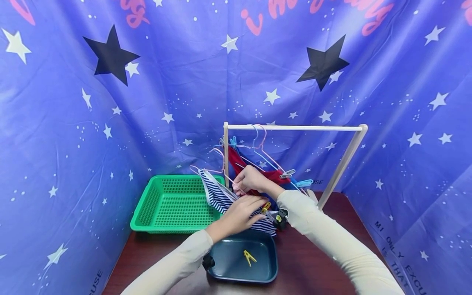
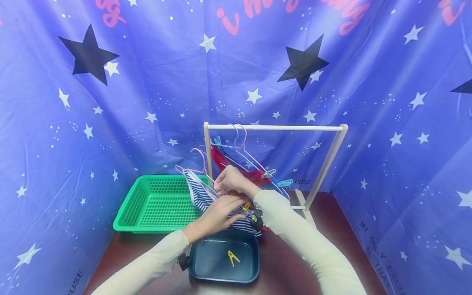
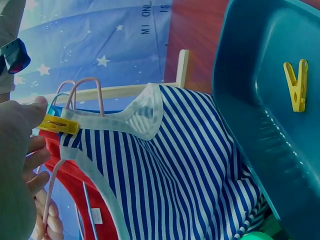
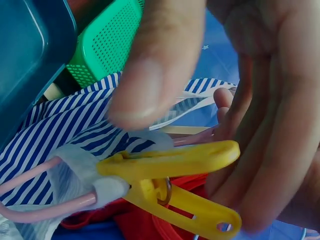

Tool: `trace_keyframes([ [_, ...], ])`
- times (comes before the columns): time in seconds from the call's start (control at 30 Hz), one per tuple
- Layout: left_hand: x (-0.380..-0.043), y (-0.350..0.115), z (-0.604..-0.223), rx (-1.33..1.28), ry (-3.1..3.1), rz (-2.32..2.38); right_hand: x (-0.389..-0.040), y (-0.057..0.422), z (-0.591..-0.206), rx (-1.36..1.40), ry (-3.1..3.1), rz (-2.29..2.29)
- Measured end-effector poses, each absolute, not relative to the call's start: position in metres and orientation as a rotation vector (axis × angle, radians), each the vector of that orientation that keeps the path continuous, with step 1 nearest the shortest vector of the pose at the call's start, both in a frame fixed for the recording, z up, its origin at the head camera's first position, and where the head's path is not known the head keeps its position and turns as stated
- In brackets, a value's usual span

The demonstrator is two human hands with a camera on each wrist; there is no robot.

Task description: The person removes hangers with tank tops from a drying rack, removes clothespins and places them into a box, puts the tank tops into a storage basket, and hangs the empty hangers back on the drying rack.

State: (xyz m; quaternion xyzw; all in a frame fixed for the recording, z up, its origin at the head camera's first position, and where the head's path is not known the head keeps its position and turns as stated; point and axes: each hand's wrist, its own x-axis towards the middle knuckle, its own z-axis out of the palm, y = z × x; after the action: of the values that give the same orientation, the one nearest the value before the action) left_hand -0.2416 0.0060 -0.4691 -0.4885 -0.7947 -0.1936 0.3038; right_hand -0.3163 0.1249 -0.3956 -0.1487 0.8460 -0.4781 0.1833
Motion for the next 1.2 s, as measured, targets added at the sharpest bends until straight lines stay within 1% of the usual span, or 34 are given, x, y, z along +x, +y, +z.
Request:
trace_keyframes([
  [0.4,-0.246,0.016,-0.465,-1.344,-2.087,-0.458,-0.316,0.123,-0.395,-0.437,2.394,-1.323],
  [0.73,-0.245,0.009,-0.467,-1.396,-1.965,-0.466,-0.315,0.122,-0.397,-0.477,2.408,-1.292],
  [1.2,-0.242,0.006,-0.469,-1.375,-1.930,-0.437,-0.310,0.119,-0.395,-0.509,2.412,-1.295],
])
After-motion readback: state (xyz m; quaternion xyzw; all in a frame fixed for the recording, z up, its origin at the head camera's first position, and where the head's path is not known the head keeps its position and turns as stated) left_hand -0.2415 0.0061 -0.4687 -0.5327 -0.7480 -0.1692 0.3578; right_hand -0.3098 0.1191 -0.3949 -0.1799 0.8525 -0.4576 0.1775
